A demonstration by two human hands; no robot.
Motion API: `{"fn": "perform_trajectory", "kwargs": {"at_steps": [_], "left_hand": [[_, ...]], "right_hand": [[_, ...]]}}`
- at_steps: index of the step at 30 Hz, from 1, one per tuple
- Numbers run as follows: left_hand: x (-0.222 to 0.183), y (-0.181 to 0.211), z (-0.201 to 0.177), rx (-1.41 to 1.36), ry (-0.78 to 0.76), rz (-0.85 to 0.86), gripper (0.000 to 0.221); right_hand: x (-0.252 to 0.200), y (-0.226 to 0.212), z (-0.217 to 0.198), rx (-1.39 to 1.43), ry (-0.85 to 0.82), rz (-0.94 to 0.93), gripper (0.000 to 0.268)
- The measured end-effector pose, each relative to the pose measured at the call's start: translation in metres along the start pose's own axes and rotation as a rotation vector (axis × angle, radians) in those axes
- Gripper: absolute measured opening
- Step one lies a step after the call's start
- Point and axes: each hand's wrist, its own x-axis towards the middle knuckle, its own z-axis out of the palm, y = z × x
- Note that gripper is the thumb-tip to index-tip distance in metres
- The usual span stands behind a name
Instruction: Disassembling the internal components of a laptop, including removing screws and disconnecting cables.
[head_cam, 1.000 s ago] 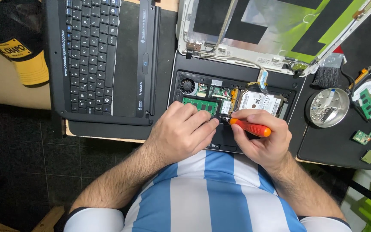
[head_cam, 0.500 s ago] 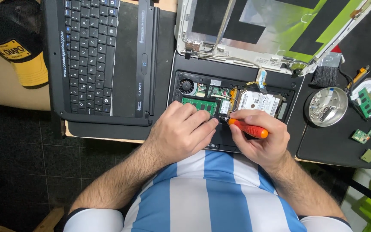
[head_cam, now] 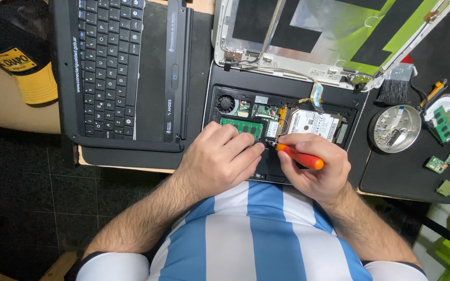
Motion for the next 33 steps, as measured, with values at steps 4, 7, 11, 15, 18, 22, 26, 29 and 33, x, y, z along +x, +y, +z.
{"fn": "perform_trajectory", "kwargs": {"at_steps": [4, 7, 11, 15, 18, 22, 26, 29, 33], "left_hand": [[-0.001, 0.000, 0.001, 0.004, 0.003, 0.002, 0.018], [-0.001, 0.000, 0.001, 0.001, 0.008, 0.002, 0.019], [-0.002, 0.000, 0.001, 0.002, 0.011, 0.002, 0.018], [-0.001, 0.000, 0.001, -0.001, 0.017, 0.001, 0.019], [0.003, 0.001, -0.007, 0.021, 0.004, 0.020, 0.007], [0.002, 0.001, -0.008, 0.011, 0.005, 0.026, 0.008], [0.003, 0.002, -0.009, 0.025, -0.013, 0.032, 0.008], [0.003, 0.001, -0.009, 0.015, -0.018, 0.047, 0.009], [0.003, 0.001, -0.009, 0.034, -0.034, 0.052, 0.009]], "right_hand": [[0.000, 0.002, 0.002, -0.046, -0.012, -0.036, 0.052], [0.002, 0.001, -0.001, -0.063, -0.044, -0.011, 0.053], [0.018, -0.012, -0.011, -0.096, -0.113, 0.009, 0.052], [0.071, -0.046, -0.039, -0.309, -0.434, -0.123, 0.033], [0.098, -0.065, -0.061, -0.575, -0.723, -0.233, 0.019], [0.116, -0.073, -0.061, -0.850, -0.844, -0.357, 0.025], [0.119, -0.070, -0.051, -1.019, -0.792, -0.440, 0.053], [0.127, -0.081, -0.051, -1.013, -0.954, -0.400, 0.032], [0.128, -0.083, -0.043, -1.037, -1.054, -0.353, 0.032]]}}
